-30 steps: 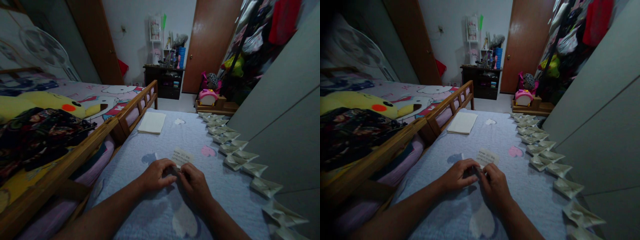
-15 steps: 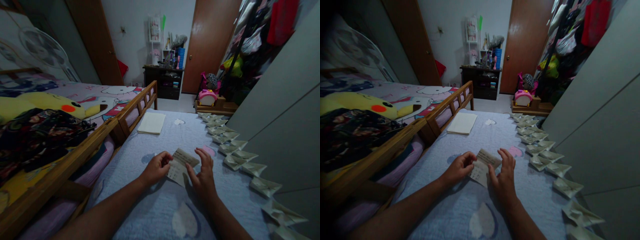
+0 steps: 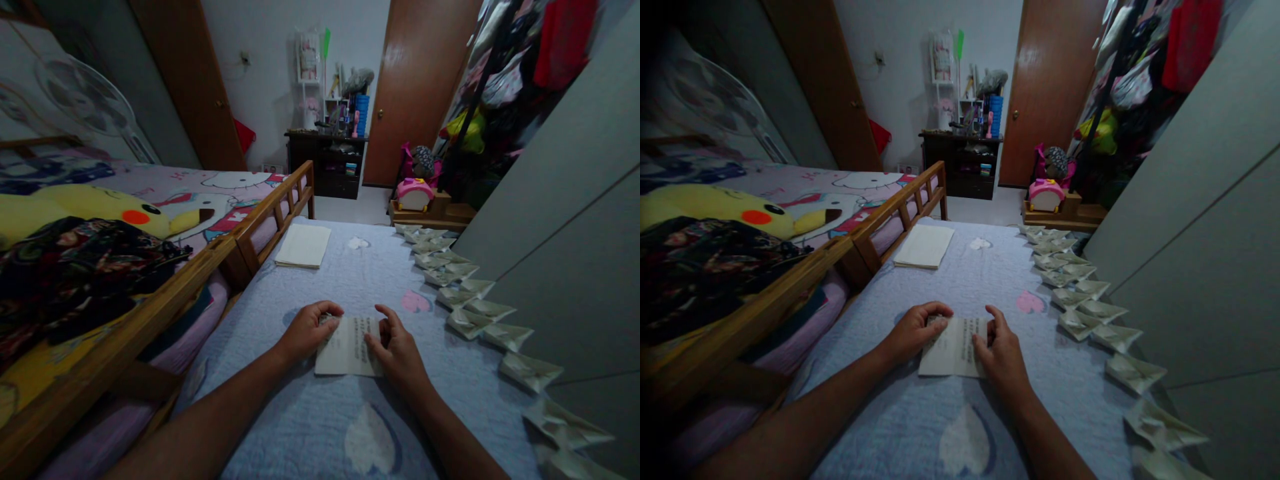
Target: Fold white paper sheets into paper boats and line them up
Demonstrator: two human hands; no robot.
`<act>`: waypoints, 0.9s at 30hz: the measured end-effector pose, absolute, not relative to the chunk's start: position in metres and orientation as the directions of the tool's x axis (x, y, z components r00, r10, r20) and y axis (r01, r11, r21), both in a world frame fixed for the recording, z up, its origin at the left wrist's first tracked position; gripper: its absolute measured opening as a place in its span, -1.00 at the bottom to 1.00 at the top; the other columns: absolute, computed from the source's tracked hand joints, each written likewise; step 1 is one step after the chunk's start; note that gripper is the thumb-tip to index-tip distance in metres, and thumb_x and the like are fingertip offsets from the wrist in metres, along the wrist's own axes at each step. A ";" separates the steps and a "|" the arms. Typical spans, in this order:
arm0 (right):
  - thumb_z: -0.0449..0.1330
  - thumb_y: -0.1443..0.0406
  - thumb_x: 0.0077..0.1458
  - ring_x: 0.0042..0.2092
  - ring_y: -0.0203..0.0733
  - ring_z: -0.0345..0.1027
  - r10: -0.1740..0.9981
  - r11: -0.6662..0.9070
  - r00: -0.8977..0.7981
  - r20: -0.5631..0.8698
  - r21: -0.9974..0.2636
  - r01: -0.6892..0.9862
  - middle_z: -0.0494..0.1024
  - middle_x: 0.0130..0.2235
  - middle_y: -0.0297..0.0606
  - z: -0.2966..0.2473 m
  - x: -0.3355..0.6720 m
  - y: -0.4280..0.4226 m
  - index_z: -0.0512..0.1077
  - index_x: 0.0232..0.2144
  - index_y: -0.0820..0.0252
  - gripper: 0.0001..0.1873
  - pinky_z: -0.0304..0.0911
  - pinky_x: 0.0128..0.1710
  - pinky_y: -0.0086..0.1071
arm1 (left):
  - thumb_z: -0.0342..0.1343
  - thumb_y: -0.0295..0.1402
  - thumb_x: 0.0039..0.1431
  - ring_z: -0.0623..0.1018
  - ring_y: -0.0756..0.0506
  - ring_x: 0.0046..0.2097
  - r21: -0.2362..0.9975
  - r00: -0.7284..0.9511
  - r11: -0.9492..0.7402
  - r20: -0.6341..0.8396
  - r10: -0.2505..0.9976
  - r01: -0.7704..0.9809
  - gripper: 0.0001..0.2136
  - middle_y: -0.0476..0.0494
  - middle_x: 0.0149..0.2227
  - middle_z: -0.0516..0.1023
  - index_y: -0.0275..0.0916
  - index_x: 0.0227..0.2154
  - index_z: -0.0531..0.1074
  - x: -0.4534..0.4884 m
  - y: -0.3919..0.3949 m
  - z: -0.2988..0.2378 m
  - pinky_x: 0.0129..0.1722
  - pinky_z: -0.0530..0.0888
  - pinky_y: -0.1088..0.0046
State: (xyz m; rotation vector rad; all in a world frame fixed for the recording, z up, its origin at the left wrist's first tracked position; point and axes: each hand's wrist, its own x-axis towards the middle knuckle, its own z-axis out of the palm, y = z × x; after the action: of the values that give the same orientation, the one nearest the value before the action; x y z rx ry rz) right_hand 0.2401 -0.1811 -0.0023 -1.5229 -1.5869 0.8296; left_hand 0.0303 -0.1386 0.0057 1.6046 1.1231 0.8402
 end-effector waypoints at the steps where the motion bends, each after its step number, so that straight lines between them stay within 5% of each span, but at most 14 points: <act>1: 0.13 0.22 0.07 -0.45 -0.21 0.31 0.996 0.067 0.014 0.087 -0.850 0.522 0.33 -0.47 -0.43 -0.003 0.240 -0.180 0.28 0.13 0.32 -0.42 0.24 -0.42 -0.36 | 0.11 -0.39 0.14 0.53 -0.10 -0.22 0.922 0.344 -0.188 0.065 0.937 0.338 -0.84 -0.12 -0.27 0.57 -0.27 -0.23 0.52 0.030 -0.139 0.006 -0.17 0.46 0.37; 6: 0.14 0.25 0.02 -0.37 -0.13 0.32 0.990 0.075 0.040 0.134 -0.750 0.657 0.42 -0.40 -0.29 -0.009 0.242 -0.177 0.37 0.09 0.33 -0.43 0.27 -0.30 -0.26 | 0.12 -0.49 0.16 0.46 -0.20 -0.05 0.605 0.450 -0.552 0.331 0.829 0.573 -0.83 -0.22 -0.12 0.56 -0.24 -0.21 0.55 0.031 -0.144 0.005 0.00 0.38 0.18; 11: 0.18 0.29 0.01 -0.27 -0.05 0.34 0.983 0.095 0.038 0.182 -0.669 0.737 0.47 -0.34 -0.18 -0.014 0.242 -0.176 0.45 0.02 0.27 -0.52 0.26 -0.18 -0.17 | 0.14 -0.46 0.23 0.40 -0.23 0.01 0.329 0.577 -0.686 0.375 0.726 0.650 -0.85 -0.14 -0.02 0.58 -0.13 -0.18 0.53 0.035 -0.159 0.005 0.07 0.27 0.06; 15: 0.18 0.32 0.03 -0.22 -0.03 0.34 0.978 0.126 0.011 0.208 -0.636 0.761 0.50 -0.30 -0.16 -0.013 0.241 -0.177 0.51 -0.13 0.21 -0.69 0.22 -0.14 -0.16 | 0.15 -0.47 0.25 0.39 -0.22 0.06 0.242 0.599 -0.704 0.387 0.701 0.667 -0.89 -0.07 -0.01 0.59 -0.14 -0.21 0.50 0.038 -0.165 0.004 0.17 0.13 -0.01; 21: 0.15 0.33 0.12 -0.24 -0.10 0.30 0.953 0.217 -0.029 0.301 -0.615 0.758 0.51 -0.32 -0.21 -0.015 0.241 -0.176 0.49 -0.28 0.18 -0.87 0.15 -0.20 -0.27 | 0.10 -0.39 0.31 0.45 -0.17 -0.07 0.147 0.712 -0.780 0.332 0.618 0.609 -0.90 -0.09 -0.05 0.60 -0.20 -0.17 0.48 0.041 -0.162 -0.005 -0.07 0.39 0.24; 27: 0.14 0.36 0.18 -0.28 -0.12 0.24 0.927 0.291 -0.090 0.364 -0.548 0.784 0.48 -0.37 -0.25 -0.015 0.240 -0.175 0.45 -0.40 0.15 -0.88 0.09 -0.24 -0.30 | 0.10 -0.44 0.30 0.44 -0.18 -0.03 0.138 0.733 -0.776 0.263 0.628 0.615 -0.81 -0.17 0.09 0.51 -0.25 -0.04 0.42 0.044 -0.164 -0.006 -0.06 0.47 0.23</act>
State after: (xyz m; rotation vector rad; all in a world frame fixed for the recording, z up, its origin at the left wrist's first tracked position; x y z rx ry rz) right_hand 0.2396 -0.1753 -0.0151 -1.5285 -1.9058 0.2782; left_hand 0.0439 -0.1643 -0.0058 2.8854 1.0353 0.4611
